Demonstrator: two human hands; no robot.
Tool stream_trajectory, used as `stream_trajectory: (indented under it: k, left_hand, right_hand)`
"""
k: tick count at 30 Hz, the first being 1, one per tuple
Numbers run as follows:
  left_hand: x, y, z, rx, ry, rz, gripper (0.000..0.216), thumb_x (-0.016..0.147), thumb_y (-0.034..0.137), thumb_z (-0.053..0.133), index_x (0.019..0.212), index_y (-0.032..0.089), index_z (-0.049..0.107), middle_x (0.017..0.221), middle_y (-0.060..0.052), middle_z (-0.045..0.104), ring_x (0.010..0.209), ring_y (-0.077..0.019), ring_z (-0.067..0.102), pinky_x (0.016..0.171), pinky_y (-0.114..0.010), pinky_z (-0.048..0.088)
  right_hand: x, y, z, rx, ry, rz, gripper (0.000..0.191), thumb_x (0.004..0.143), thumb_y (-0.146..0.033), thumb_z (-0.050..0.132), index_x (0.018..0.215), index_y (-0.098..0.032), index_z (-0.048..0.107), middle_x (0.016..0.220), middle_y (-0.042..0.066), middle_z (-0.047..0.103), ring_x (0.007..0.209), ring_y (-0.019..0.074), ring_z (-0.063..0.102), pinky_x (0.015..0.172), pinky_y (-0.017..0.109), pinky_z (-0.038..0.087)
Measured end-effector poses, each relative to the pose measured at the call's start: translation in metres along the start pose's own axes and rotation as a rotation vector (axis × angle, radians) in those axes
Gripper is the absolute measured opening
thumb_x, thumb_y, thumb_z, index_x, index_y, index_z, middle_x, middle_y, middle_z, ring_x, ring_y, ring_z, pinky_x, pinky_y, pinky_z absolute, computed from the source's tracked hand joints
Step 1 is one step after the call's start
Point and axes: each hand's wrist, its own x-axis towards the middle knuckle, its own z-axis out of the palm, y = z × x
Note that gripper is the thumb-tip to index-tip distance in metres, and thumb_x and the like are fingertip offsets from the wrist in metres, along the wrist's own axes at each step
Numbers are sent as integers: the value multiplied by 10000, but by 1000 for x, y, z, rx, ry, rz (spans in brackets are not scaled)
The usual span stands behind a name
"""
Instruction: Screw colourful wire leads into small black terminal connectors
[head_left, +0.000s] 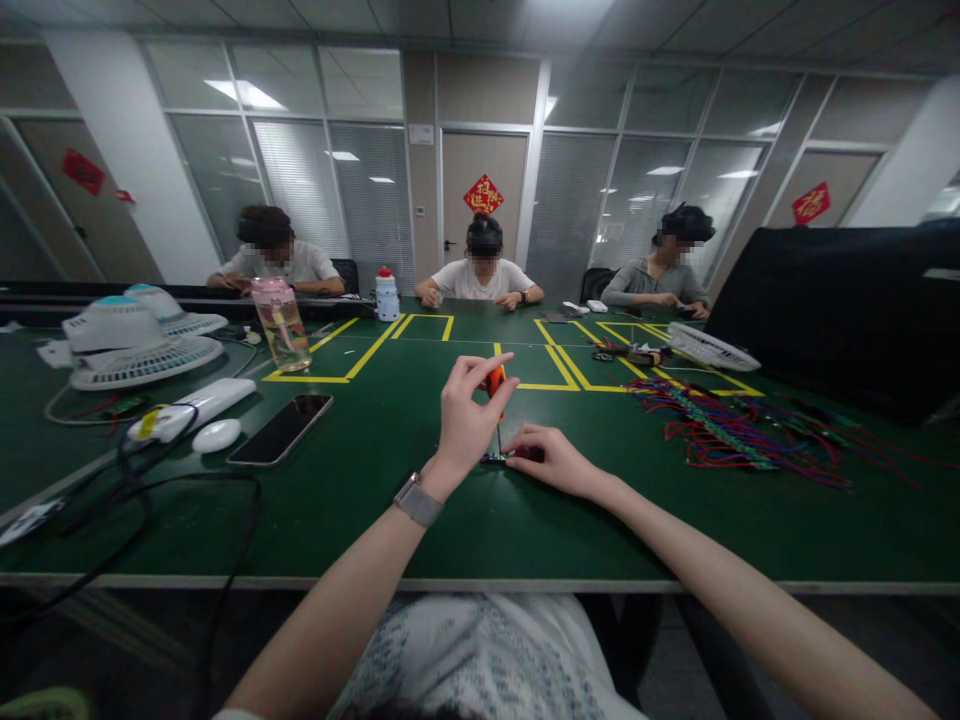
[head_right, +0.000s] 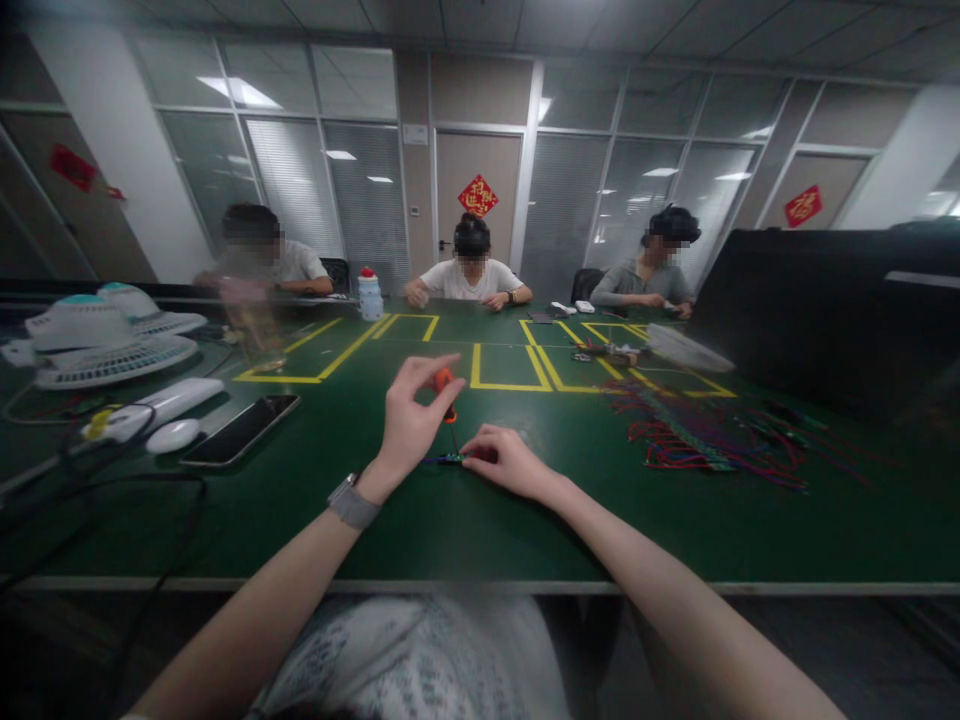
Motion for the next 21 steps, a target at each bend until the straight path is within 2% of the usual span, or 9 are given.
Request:
stream_trajectory:
  k: [3,6,8,10,12,15,17,21]
  left_hand:
    - [0,1,-1,15,-9,-7,242,885,275,596,1105,240,690,951,-37,531,838,-126,568,790,-267,498]
    - [0,-2,0,-40,-46,-22,311,954,226,445,1200,232,635,1116,-75,570,1014,-155,585,904,-304,485]
    - [0,-4,1,-108,-74,-51,347,965,206,408,1265,230,581,1179,-82,599,1018,-156,606,894,-307,498]
    - [0,-5,2,-145,-79,-79,342,959,210,433,1273,226,566,1140,-76,630,943,-148,630,817,-283,521]
    - [0,-3,1,-97,-46,-75,296,922,221,519,1203,217,613,1023,-58,634,870,-142,622,763,-263,519]
    - [1,1,-1,34,16,-43,220,838,246,655,1053,212,685,888,-24,556,791,-128,571,772,-266,501]
    - [1,1,-2,45,13,-43,228,856,251,629,1076,218,680,918,-29,536,814,-128,567,803,-274,497]
    - [0,-3,1,-86,-64,-98,359,935,182,453,1274,220,562,1057,-64,603,907,-138,617,826,-282,507]
  right_hand:
    - [-1,-1,-1,7,26,-20,209,852,-332,632,947,-180,738,801,40,627,691,137,576,649,259,460]
    - [-2,-3,-2,28,83,-59,198,862,-336,618,907,-184,736,847,59,668,725,148,606,692,275,485]
    - [-3,-5,-3,35,116,-76,189,870,-330,607,858,-189,732,831,56,691,735,152,623,716,281,490]
    - [-3,-6,-4,34,126,-87,179,871,-318,607,835,-191,729,805,49,706,740,155,637,727,281,492]
    - [-4,-6,-3,31,114,-96,171,871,-310,608,844,-193,729,815,50,719,754,160,649,734,281,495]
    - [-4,-3,-2,26,86,-112,175,873,-319,608,860,-199,734,841,57,731,792,173,663,754,291,503]
    - [-4,-2,-2,26,76,-121,179,876,-324,607,867,-204,740,860,60,736,813,177,669,770,296,507]
    - [-4,-2,-1,22,61,-139,184,884,-319,599,885,-211,748,889,61,737,835,174,671,780,291,510]
